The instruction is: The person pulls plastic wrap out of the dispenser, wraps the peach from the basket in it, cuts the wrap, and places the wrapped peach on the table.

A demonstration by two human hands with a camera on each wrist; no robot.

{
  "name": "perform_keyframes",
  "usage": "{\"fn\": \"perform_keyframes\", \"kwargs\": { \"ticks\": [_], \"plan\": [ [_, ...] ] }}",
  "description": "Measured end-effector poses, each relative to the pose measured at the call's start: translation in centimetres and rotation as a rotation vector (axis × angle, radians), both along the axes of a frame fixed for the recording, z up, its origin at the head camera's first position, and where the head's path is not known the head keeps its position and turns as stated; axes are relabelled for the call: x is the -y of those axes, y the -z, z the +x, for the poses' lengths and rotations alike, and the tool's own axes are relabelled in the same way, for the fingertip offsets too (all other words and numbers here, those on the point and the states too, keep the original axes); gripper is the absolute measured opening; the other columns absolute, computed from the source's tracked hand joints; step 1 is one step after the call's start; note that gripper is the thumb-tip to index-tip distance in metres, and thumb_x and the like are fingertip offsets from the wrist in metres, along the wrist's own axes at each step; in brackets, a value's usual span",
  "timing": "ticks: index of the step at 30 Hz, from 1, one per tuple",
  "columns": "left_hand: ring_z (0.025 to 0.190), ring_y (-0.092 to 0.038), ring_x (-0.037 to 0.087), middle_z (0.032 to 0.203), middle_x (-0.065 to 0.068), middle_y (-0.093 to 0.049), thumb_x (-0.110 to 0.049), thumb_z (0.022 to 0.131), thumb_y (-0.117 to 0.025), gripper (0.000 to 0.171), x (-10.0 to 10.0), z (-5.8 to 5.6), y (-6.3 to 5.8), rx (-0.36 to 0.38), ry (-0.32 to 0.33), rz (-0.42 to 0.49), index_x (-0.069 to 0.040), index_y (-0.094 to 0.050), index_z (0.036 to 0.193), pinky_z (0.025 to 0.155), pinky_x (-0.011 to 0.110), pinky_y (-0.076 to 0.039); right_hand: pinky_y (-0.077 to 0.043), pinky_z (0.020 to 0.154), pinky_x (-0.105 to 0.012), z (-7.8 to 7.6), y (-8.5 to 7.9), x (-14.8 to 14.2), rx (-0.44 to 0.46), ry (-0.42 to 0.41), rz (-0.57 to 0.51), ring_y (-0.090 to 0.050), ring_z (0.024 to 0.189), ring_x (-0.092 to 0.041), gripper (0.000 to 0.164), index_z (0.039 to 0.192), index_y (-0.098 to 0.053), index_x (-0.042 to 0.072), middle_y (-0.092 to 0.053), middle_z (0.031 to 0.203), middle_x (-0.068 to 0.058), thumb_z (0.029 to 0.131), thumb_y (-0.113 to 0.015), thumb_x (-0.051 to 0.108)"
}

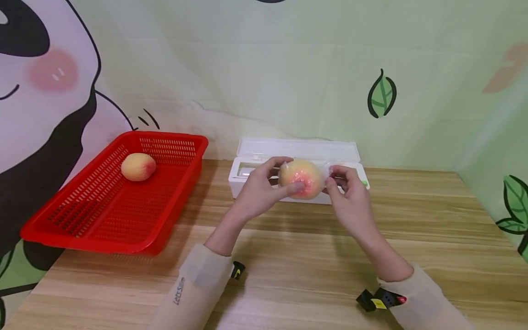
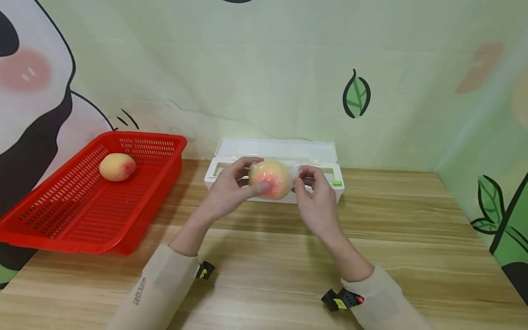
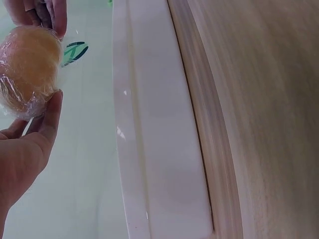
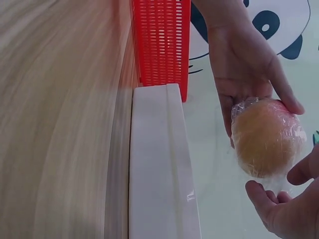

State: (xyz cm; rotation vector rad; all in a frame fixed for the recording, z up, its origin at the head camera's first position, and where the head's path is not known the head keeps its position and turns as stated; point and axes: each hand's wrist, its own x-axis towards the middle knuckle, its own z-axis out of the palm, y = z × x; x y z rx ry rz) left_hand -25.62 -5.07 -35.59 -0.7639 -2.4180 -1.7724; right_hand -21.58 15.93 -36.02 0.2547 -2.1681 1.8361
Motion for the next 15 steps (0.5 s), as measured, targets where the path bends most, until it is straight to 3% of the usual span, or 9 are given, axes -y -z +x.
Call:
{"fn": "perform_keyframes", "kwargs": {
  "ticks": [8,15],
  "plan": [
    [0.112,-0.066,0.026,0.128,0.003,-0.063,-0.030,0.086,-0.086,0.061,-0.24,0.11,0.00,-0.009,0.004,-0.012,-0.012,-0.060,0.138,0.091,0.037,-0.056,-0.051,0.095,-0.022,0.08,-0.26,-0.23,0.048,-0.052,0.086,-0.056,0.121,-0.030,0.036,0.138,-0.043,-0.013,-0.049,0.133,-0.024,0.108,-0.044,0.005],
    [0.109,-0.067,0.024,0.128,0.003,-0.064,-0.025,0.083,-0.088,0.062,-0.48,0.37,0.11,-0.002,0.025,-0.012,-0.012,-0.062,0.137,0.090,0.035,-0.056,-0.044,0.102,-0.041,0.26,-0.35,-0.42,0.062,-0.034,0.174,-0.052,0.122,-0.031,0.035,0.135,-0.047,-0.010,-0.050,0.136,-0.022,0.106,-0.039,0.007]
  ]
}}
